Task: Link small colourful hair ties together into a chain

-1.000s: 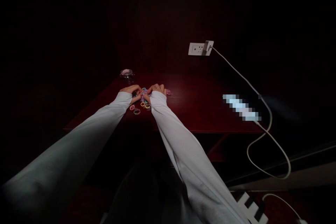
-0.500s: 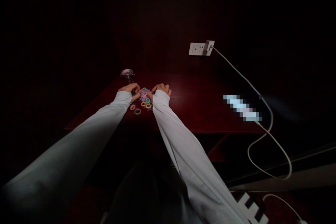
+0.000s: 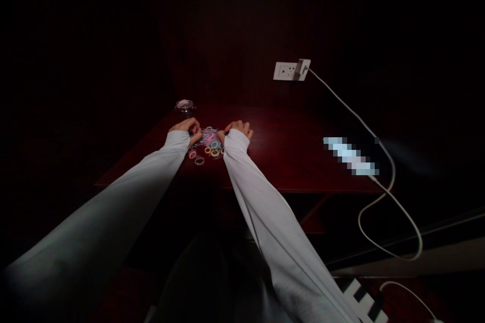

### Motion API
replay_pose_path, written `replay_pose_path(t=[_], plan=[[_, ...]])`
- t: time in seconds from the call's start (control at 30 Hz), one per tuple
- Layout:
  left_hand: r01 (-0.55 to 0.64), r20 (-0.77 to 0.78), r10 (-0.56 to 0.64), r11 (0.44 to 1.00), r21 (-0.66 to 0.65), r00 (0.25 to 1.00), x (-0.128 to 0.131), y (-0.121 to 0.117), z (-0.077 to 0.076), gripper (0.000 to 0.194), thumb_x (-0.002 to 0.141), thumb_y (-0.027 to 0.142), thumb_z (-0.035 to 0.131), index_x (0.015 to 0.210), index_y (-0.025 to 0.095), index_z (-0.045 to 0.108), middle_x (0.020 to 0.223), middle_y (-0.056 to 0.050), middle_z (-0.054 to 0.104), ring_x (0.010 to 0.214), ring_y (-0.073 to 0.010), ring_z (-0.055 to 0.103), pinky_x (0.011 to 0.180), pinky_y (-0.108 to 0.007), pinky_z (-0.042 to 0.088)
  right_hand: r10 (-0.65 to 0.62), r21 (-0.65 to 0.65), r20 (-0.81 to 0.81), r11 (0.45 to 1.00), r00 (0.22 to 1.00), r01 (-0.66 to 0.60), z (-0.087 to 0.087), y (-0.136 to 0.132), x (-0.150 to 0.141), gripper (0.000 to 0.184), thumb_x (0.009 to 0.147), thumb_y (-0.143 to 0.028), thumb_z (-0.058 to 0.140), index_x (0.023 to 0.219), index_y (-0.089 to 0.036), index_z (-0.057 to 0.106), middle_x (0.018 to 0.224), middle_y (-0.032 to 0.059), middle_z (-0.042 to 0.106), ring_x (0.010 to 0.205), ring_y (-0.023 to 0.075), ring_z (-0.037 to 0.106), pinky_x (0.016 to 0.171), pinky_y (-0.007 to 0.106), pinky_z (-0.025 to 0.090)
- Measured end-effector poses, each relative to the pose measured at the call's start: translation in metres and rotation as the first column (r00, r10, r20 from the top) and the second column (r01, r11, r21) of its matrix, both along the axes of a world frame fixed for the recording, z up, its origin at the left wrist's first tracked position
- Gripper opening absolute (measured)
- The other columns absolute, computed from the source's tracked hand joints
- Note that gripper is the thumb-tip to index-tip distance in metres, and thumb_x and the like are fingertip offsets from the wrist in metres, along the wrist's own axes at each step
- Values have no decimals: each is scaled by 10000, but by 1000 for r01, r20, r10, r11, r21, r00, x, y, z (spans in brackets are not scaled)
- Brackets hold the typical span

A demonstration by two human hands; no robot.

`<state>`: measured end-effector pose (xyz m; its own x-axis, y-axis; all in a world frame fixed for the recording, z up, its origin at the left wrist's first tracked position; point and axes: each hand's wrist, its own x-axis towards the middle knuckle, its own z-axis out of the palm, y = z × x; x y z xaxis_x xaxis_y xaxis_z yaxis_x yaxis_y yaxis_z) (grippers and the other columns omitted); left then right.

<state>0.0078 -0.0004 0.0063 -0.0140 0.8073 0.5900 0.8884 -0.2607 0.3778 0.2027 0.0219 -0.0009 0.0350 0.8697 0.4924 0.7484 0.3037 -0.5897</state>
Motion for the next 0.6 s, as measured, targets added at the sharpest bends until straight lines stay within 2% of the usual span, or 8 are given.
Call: replay_pose_path(t=[0.27, 0.4, 0.6], plan=[[-51, 14, 51, 999, -2, 999, -1, 0, 0, 30, 826, 246, 632, 836, 249, 604, 834, -1, 687, 764, -190, 605, 698, -296, 398, -58, -38, 70, 997, 996, 61, 6, -7, 1, 113, 911, -328, 668, 866, -224, 660, 1149, 121, 685, 1221, 344, 509, 1017, 464, 353], [-72, 8, 72, 997, -17, 997, -1, -1, 0, 16, 845, 244, 623, 860, 240, 619, 854, -3, 696, 774, -185, 611, 708, -288, 402, -103, -58, 117, 992, 988, 110, 8, -8, 1, 133, 919, -345, 647, 880, -219, 667, 1171, 110, 693, 1217, 327, 511, 1006, 441, 353], [-111, 7, 111, 993, -26, 994, 0, -1, 1, 15, 876, 240, 619, 868, 234, 630, 870, -6, 701, 771, -184, 612, 711, -293, 392, -118, -61, 94, 990, 989, 124, 7, -7, 2, 147, 904, -357, 660, 851, -219, 654, 1169, 123, 697, 1214, 339, 507, 1000, 456, 353]])
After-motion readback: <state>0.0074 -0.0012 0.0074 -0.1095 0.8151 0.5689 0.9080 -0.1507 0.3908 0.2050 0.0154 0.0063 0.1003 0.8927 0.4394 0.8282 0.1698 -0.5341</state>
